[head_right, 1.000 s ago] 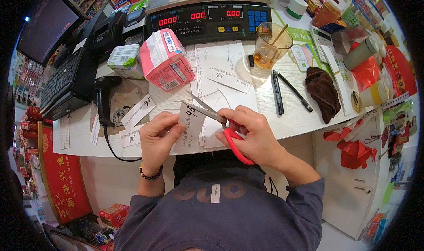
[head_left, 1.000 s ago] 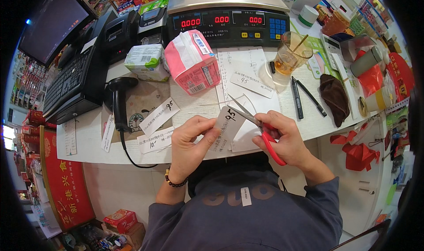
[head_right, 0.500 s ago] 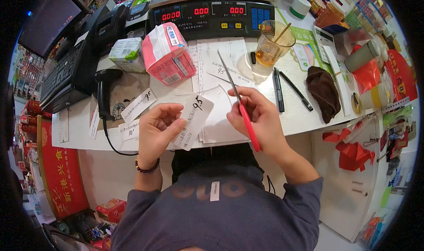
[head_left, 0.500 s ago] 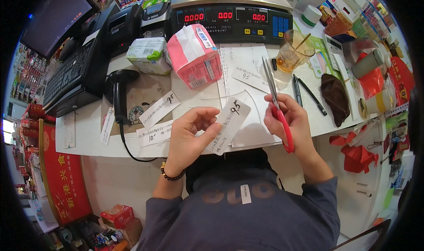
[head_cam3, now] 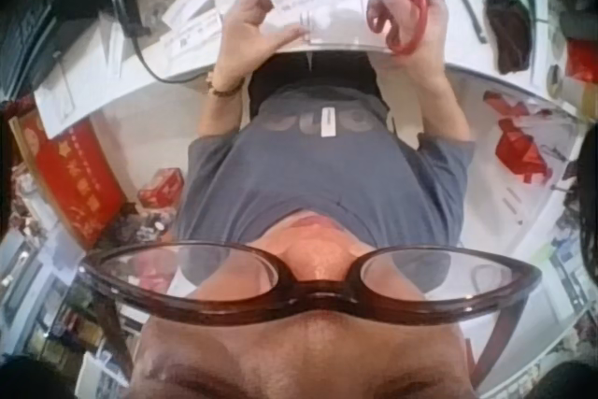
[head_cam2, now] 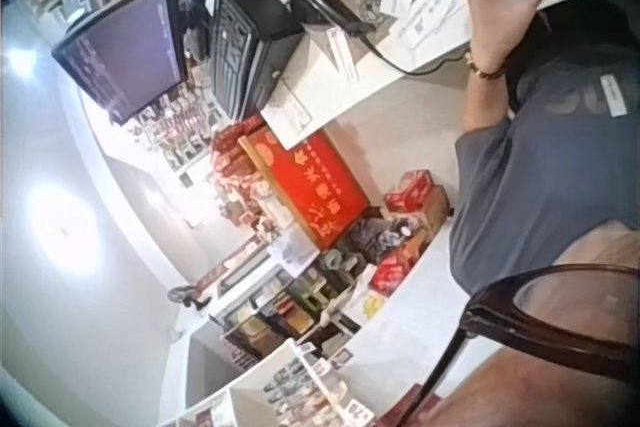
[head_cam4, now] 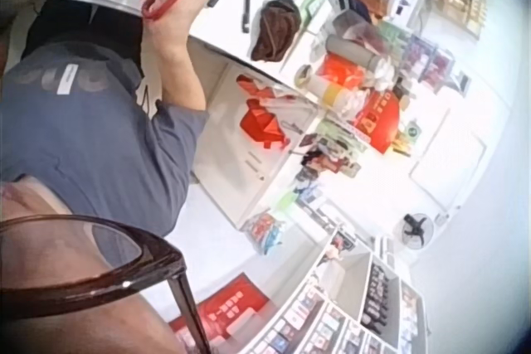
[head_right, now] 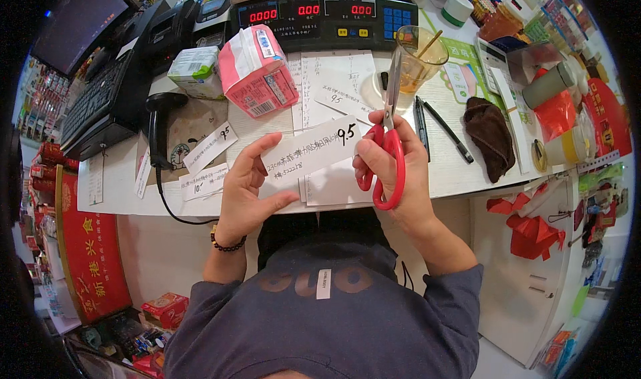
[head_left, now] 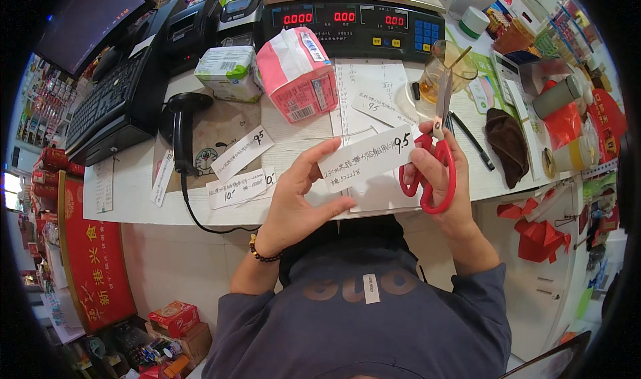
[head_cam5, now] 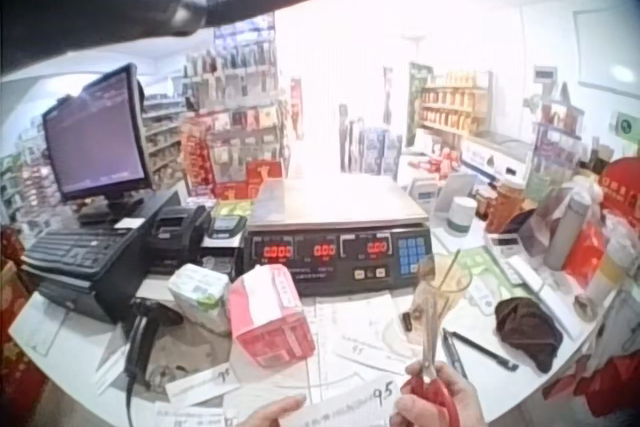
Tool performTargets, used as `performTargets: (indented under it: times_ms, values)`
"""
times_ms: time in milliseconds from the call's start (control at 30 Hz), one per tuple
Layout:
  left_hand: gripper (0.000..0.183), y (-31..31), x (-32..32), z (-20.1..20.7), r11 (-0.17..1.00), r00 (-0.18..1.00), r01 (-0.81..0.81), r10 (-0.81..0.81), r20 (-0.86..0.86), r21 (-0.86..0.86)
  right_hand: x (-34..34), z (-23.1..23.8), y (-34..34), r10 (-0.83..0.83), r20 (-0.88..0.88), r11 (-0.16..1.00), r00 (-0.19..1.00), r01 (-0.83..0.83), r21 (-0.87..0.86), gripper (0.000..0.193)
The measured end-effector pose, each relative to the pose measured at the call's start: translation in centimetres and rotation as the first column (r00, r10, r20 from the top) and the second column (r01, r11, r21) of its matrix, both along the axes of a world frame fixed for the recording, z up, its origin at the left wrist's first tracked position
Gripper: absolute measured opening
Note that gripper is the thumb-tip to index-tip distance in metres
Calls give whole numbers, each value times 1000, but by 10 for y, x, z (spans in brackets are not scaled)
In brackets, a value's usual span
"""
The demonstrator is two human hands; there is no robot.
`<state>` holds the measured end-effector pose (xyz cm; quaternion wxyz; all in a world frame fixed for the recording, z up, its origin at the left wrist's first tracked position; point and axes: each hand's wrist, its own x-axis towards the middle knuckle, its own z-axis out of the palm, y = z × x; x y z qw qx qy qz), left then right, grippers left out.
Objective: The person cuts multiple price tags from a printed sheet using scissors at a checkout counter, then walks to a shelf to place the tags on products. The person also briefly removes and adjusts their glasses during the task.
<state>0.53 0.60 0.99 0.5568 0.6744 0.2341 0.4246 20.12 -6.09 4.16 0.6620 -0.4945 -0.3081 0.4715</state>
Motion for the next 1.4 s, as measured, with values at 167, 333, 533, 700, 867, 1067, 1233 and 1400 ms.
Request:
performTargets:
  times_ms: [167, 333, 533, 700, 867, 1067, 1233, 1400]
  values:
    - [65, 8, -5, -10, 996, 996, 32, -24, -90, 80, 0, -3, -3, 11, 2, 1000, 1000, -11, -12, 34]
    - [60, 14, -13, -10, 998, 995, 29, -23, -99, 64, 1, -7, -7, 69, -15, 997, 998, -69, -35, 35]
    - [58, 8, -10, -8, 980, 984, 73, -40, 174, -188, -5, -11, -9, 103, -42, 993, 994, -105, -57, 37]
    - [55, -1, -10, 1, 949, 976, 159, -110, 187, -271, -17, -13, -10, 142, -63, 984, 988, -147, -101, 37]
    - [55, -4, -7, -8, 979, 979, 178, -166, 120, -94, -30, -11, -12, 238, -56, 963, 970, -243, -117, 37]
    - [59, 5, -8, -14, 972, 981, 174, -185, 57, 159, -41, -5, -14, 257, -58, 956, 965, -262, -130, 33]
    - [59, 0, -19, -9, 988, 976, 127, -110, 187, -83, -38, -11, -14, 151, -16, 984, 988, -152, -95, 33]
    - [56, -1, -19, -9, 964, 934, 186, -112, 340, -192, -39, -12, -15, 167, -13, 981, 986, -168, -93, 33]
